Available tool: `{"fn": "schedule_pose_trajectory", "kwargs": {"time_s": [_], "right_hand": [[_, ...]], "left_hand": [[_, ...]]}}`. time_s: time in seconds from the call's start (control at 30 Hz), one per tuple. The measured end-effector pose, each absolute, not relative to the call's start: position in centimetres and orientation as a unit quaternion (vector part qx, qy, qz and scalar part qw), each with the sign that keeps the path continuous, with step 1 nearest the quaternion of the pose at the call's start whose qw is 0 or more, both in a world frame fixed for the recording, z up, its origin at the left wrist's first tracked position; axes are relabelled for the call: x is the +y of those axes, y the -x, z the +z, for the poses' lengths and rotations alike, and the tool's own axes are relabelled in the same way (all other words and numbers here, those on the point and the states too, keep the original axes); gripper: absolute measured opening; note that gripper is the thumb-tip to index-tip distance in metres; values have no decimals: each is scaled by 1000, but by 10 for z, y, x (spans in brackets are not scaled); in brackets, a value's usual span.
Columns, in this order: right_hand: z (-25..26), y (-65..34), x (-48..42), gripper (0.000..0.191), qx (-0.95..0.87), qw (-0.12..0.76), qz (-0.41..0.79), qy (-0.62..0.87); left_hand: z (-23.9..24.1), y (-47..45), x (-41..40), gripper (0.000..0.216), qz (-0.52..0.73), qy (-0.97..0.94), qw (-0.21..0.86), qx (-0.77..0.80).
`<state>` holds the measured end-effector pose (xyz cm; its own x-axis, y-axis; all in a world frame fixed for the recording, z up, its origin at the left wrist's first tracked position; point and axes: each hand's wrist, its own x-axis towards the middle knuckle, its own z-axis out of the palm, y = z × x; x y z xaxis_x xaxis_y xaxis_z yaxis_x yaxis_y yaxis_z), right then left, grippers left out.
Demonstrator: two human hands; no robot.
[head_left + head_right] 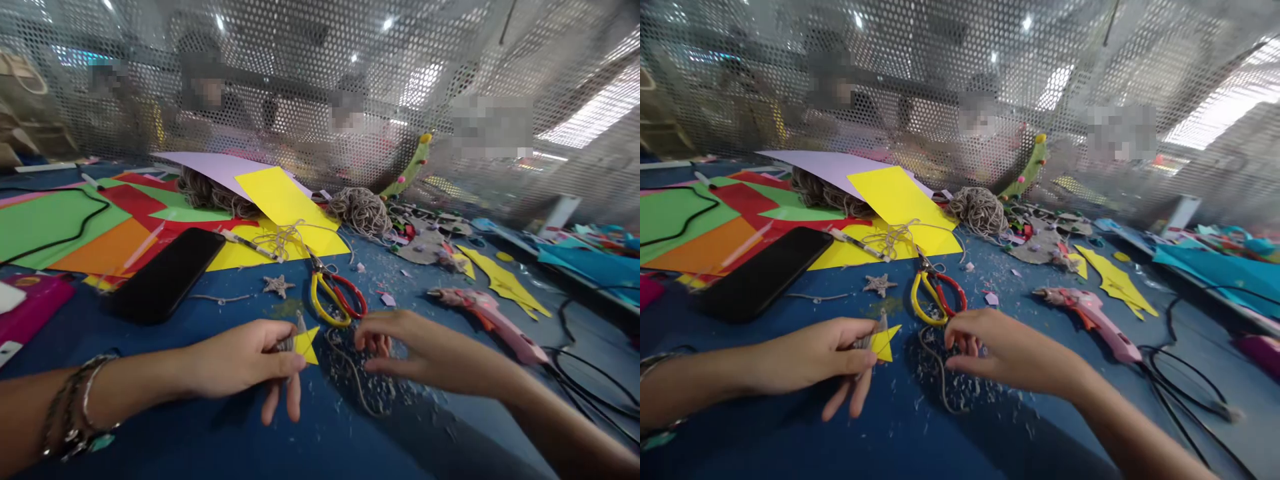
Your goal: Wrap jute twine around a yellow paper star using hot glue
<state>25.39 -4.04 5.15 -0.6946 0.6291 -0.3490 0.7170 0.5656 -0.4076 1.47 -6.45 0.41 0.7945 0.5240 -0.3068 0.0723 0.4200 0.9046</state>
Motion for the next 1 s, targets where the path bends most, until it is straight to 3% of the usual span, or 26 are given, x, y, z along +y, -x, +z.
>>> {"fn": "schedule_pose_trajectory", "kwargs": {"time_s": [0.13, 0.33, 0.5, 0.77, 1.0], "right_hand": [[24, -251, -59, 19, 881, 27, -216, -421], [20, -254, -61, 11, 887, 3, -263, -379], [35, -257, -50, 25, 899, 23, -338, -276], [19, -256, -45, 18, 927, -27, -311, -207], [14, -257, -54, 15, 911, -64, -315, -258]], "left_hand": [[4, -14, -62, 24, 141, -521, 787, 299], [7, -14, -59, 27, 136, -527, 782, 304], [7, -16, -59, 28, 144, -524, 783, 304], [7, -15, -57, 29, 173, -505, 785, 315], [6, -14, -55, 28, 197, -520, 767, 320]]}}
